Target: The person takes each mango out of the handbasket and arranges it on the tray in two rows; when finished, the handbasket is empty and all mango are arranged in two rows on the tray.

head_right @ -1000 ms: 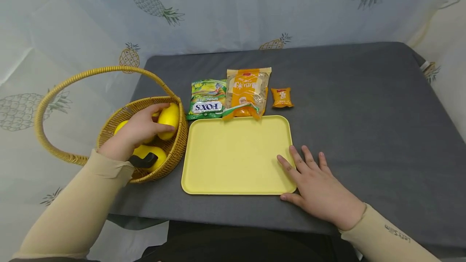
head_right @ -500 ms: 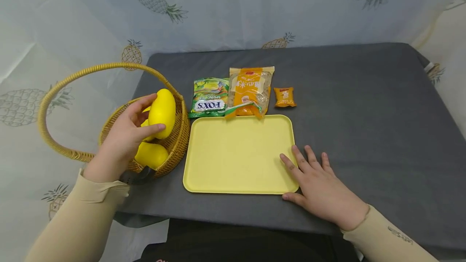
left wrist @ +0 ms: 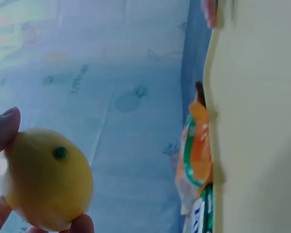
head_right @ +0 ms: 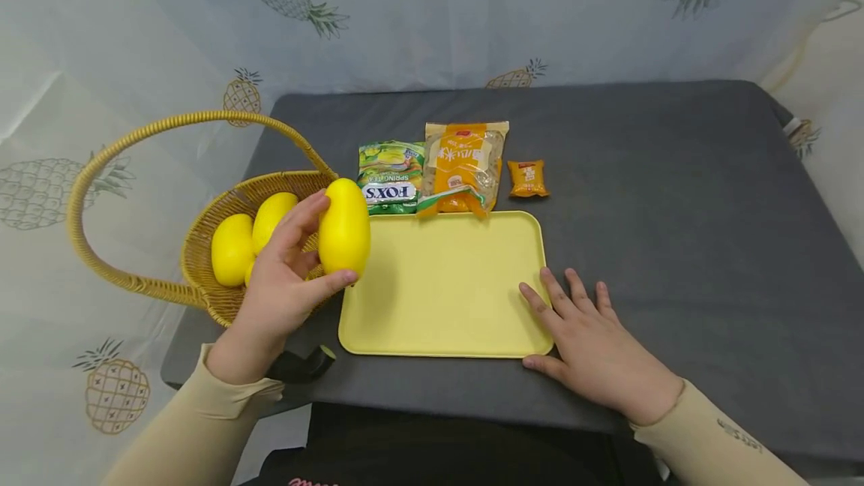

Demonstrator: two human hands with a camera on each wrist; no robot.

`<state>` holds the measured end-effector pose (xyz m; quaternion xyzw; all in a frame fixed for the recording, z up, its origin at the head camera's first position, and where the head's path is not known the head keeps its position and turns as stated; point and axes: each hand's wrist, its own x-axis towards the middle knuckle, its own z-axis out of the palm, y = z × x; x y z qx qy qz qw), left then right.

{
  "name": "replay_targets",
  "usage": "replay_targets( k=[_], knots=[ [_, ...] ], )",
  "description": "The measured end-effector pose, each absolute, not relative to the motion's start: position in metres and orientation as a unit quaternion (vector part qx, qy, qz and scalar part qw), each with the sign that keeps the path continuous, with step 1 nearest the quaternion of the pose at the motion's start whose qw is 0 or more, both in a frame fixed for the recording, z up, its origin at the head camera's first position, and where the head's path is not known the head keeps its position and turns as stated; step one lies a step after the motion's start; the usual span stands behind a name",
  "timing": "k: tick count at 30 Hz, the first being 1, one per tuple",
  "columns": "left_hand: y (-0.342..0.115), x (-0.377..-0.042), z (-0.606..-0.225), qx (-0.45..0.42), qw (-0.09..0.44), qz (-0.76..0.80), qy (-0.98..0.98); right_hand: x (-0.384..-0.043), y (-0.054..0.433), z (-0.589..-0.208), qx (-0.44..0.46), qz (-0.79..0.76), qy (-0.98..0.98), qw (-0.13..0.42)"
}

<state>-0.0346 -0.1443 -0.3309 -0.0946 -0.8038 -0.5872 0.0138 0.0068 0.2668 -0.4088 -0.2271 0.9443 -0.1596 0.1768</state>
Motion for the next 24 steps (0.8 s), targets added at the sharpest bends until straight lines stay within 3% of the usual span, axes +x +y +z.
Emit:
replay_targets(
  k=[13, 24],
  knots=[
    [-0.103, -0.041, -0.369, -0.067, -0.042, -0.466, -0.881, 0.006, 0.265, -0.406, -0.226, -0.163, 0.944, 0.175],
    [-0.09, -0.059, -0.386, -0.025, -0.046, -0.343, -0.938, 0.008, 0.266, -0.407, -0.221, -0.168, 0.944, 0.178]
  ],
)
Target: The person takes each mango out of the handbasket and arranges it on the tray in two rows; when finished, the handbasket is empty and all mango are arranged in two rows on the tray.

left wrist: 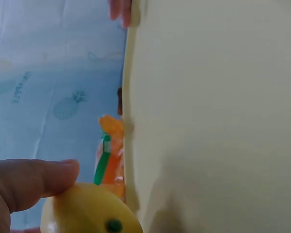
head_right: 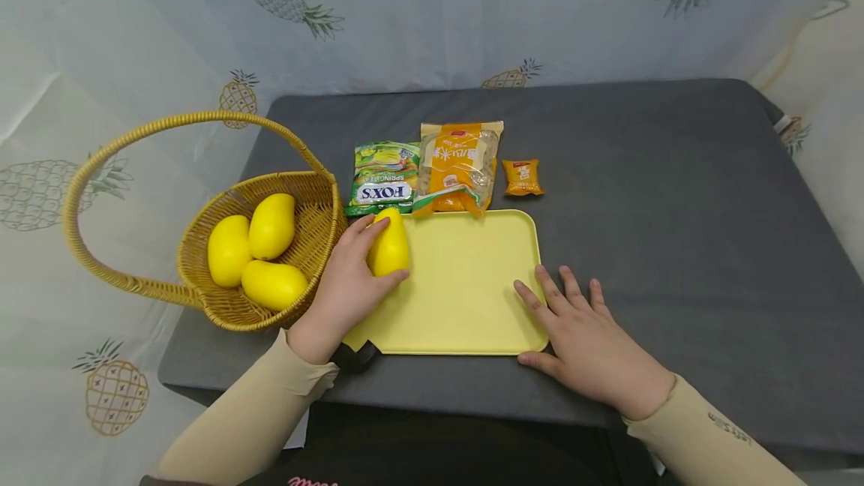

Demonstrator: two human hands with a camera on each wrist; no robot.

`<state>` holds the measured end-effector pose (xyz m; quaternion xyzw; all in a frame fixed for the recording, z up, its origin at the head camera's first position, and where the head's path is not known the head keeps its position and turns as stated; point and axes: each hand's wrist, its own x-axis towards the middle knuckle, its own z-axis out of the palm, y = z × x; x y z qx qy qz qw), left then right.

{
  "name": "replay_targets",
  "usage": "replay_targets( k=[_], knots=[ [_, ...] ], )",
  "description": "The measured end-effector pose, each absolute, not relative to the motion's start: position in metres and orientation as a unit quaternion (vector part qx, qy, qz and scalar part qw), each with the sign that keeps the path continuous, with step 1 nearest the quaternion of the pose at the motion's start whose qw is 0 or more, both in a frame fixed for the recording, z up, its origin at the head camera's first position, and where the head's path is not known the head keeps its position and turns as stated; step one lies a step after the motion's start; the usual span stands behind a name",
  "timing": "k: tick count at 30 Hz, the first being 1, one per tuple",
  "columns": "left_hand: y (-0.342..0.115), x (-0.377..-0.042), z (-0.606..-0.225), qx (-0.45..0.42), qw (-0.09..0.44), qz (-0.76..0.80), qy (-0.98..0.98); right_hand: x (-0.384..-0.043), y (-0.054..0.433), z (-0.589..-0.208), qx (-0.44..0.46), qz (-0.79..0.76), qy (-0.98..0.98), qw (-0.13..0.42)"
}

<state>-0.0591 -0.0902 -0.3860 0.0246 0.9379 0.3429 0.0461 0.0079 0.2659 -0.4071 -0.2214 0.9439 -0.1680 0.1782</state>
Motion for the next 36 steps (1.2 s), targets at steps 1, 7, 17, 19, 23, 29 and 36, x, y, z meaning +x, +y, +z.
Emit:
replay_targets(
  k=[1, 7, 17, 19, 23, 29, 36],
  knots=[
    [-0.09, -0.06, -0.387, 0.022, 0.045, 0.335, 0.941, 0.008, 0.266, -0.407, -0.222, -0.168, 0.944, 0.178],
    [-0.09, -0.065, -0.391, 0.019, 0.046, 0.322, 0.945, 0.008, 0.266, -0.407, -0.223, -0.168, 0.944, 0.176],
    [-0.087, -0.066, -0.392, -0.005, 0.048, 0.329, 0.943, 0.009, 0.266, -0.406, -0.222, -0.172, 0.943, 0.178],
    [-0.087, -0.065, -0.392, -0.004, 0.047, 0.325, 0.945, 0.009, 0.265, -0.406, -0.221, -0.172, 0.943, 0.18],
    [-0.089, -0.059, -0.387, 0.008, 0.049, 0.315, 0.948, 0.008, 0.265, -0.406, -0.222, -0.171, 0.943, 0.18],
    [-0.097, -0.044, -0.365, 0.009, 0.066, 0.372, 0.926, 0.006, 0.265, -0.408, -0.223, -0.169, 0.943, 0.182],
    [-0.13, -0.042, -0.33, 0.022, 0.116, 0.53, 0.84, 0.005, 0.266, -0.409, -0.225, -0.166, 0.942, 0.184]
  ],
)
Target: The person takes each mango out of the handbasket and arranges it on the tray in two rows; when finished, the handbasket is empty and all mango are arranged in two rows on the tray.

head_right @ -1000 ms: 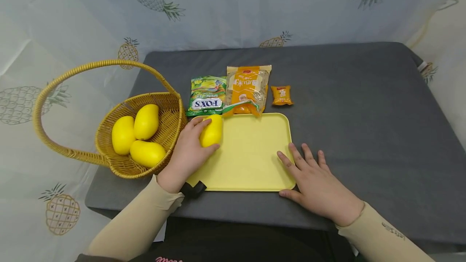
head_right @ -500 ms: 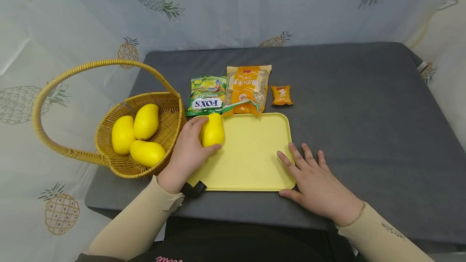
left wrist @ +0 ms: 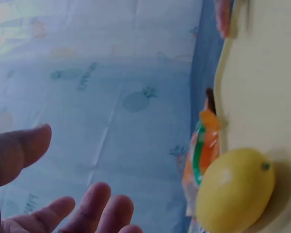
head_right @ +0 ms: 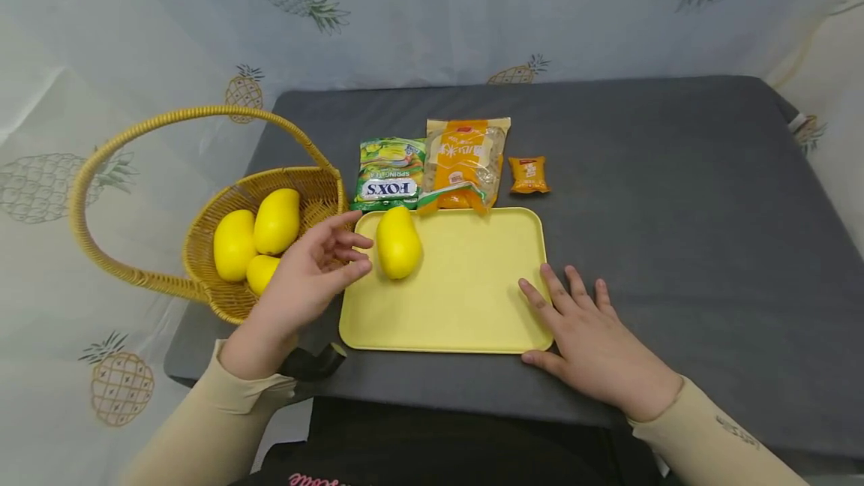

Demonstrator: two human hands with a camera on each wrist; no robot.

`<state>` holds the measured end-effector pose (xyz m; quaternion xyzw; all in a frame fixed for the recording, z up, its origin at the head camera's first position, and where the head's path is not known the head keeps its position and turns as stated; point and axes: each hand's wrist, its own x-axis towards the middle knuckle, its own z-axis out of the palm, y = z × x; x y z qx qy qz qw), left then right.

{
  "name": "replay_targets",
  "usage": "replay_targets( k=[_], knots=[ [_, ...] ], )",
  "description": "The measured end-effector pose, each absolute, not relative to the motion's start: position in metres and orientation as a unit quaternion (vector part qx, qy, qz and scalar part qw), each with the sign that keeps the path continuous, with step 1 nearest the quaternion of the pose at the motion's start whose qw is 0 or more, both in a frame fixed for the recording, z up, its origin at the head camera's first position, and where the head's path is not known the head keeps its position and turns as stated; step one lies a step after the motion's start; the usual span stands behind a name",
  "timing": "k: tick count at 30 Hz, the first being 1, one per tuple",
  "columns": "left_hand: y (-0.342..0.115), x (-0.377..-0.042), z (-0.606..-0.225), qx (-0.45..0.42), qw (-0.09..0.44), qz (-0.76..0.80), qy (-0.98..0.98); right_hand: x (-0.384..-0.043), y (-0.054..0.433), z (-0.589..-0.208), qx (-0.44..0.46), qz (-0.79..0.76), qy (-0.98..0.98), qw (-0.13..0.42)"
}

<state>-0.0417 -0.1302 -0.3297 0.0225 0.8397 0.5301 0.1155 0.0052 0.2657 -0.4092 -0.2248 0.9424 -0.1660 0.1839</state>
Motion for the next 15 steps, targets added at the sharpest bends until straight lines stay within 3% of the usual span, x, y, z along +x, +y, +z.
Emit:
replay_targets(
  k=[9, 15],
  knots=[
    [-0.217, -0.074, -0.295, -0.01, 0.052, 0.588, 0.807, 0.005, 0.266, -0.41, -0.225, -0.172, 0.942, 0.182],
    [-0.246, -0.102, -0.295, -0.099, 0.061, 0.596, 0.794, 0.005, 0.266, -0.413, -0.225, -0.175, 0.941, 0.181]
  ],
)
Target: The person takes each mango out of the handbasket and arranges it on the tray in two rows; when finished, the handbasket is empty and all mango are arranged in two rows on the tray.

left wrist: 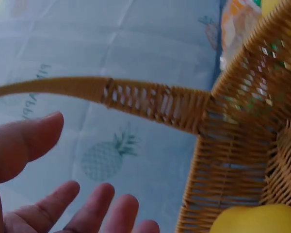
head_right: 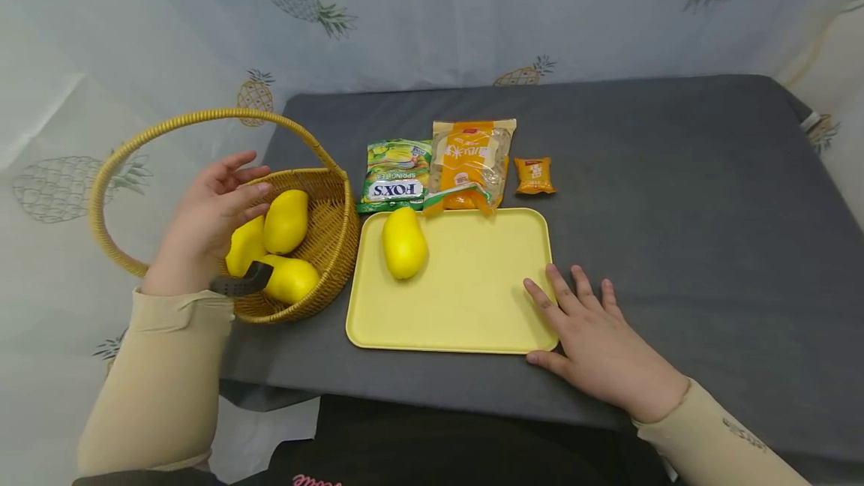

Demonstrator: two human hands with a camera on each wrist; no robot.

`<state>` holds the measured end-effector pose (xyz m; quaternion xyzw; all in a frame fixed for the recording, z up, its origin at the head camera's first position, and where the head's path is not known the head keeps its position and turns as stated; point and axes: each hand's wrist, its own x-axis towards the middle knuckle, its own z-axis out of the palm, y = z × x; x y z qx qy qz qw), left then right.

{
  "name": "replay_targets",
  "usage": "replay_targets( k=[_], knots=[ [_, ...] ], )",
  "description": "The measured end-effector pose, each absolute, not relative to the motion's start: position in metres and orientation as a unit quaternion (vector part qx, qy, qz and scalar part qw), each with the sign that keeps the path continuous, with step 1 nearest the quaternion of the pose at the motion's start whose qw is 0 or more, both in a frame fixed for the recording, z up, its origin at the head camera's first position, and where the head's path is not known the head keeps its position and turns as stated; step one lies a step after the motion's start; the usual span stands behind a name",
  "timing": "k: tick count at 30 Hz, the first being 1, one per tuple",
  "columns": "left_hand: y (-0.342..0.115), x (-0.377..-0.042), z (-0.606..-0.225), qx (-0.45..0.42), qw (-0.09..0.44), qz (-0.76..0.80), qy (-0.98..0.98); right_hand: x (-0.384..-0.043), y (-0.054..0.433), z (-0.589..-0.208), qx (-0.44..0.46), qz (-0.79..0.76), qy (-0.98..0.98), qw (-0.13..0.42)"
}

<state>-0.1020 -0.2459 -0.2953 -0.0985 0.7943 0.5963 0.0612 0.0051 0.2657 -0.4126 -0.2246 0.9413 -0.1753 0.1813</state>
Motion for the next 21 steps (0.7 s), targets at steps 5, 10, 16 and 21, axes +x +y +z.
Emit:
replay_targets(
  k=[5, 10, 16, 21],
  knots=[
    [-0.251, -0.119, -0.308, -0.168, 0.084, 0.538, 0.822, 0.005, 0.266, -0.414, -0.228, -0.175, 0.942, 0.175],
    [-0.254, -0.125, -0.322, -0.201, 0.105, 0.493, 0.84, 0.006, 0.266, -0.415, -0.228, -0.18, 0.941, 0.174],
    [-0.255, -0.126, -0.334, -0.199, 0.128, 0.485, 0.842, 0.005, 0.267, -0.415, -0.23, -0.183, 0.94, 0.175],
    [-0.252, -0.131, -0.34, -0.184, 0.148, 0.464, 0.854, 0.004, 0.268, -0.416, -0.228, -0.183, 0.94, 0.176]
  ],
)
